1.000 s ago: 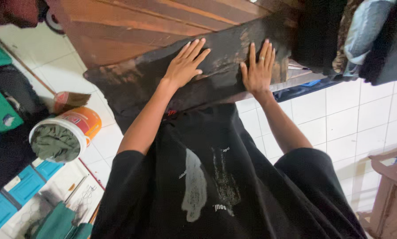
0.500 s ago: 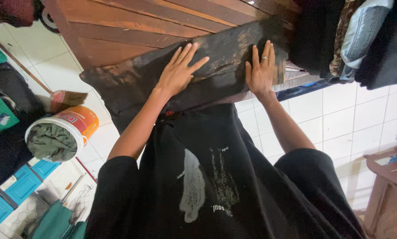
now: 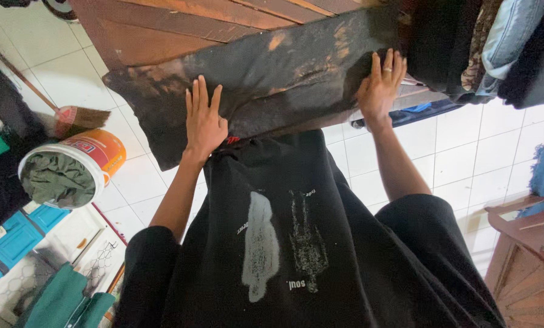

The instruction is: The person takes a black t-shirt from a suitcase and places it on a wooden table. They smooth out the shirt and fold it neatly by hand, folding the sides in and then folding the bottom up multiple times to create a compact rectangular shape.

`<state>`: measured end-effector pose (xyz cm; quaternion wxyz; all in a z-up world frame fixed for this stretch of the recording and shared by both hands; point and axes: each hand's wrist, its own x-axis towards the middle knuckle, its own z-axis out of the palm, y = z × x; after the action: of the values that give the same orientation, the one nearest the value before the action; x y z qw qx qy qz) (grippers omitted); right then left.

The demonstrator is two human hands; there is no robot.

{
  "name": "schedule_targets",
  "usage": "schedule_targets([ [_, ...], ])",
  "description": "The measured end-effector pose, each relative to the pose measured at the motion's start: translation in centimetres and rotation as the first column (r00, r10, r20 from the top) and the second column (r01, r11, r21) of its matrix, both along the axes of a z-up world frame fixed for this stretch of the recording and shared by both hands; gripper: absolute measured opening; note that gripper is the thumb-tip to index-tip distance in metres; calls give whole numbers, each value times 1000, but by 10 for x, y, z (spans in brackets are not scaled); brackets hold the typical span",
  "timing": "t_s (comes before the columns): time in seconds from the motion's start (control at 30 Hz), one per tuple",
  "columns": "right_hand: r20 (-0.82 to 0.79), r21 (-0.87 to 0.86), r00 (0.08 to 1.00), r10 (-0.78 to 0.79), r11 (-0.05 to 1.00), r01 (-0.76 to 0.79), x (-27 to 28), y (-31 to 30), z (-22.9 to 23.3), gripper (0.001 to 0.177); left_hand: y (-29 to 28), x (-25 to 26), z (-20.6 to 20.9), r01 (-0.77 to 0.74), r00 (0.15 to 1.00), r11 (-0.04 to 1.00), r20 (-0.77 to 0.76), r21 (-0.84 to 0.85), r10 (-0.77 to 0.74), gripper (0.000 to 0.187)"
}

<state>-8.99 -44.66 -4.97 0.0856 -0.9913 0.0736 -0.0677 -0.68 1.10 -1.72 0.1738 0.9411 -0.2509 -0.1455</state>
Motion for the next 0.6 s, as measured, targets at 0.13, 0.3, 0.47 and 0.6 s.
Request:
schedule_targets([
  [0.13,69,-95,994,85,992,-79,5,-20,0,33,4,4,1,-4,1000,999,-18,-42,3,74],
  [0.3,97,-39,991,90,996,-86,4,-16,-3,28,25,1,11,7,999,989,-36,-147,-13,67],
  [0.47,58,-35,997,50,998,-48,0,9,24,44,63,-6,16,-241,967,941,20,-238,253,59],
  [0.6,80,223,987,139,963,-154,4,66,51,42,98,-29,17,-533,833,787,-29,-310,553,53],
])
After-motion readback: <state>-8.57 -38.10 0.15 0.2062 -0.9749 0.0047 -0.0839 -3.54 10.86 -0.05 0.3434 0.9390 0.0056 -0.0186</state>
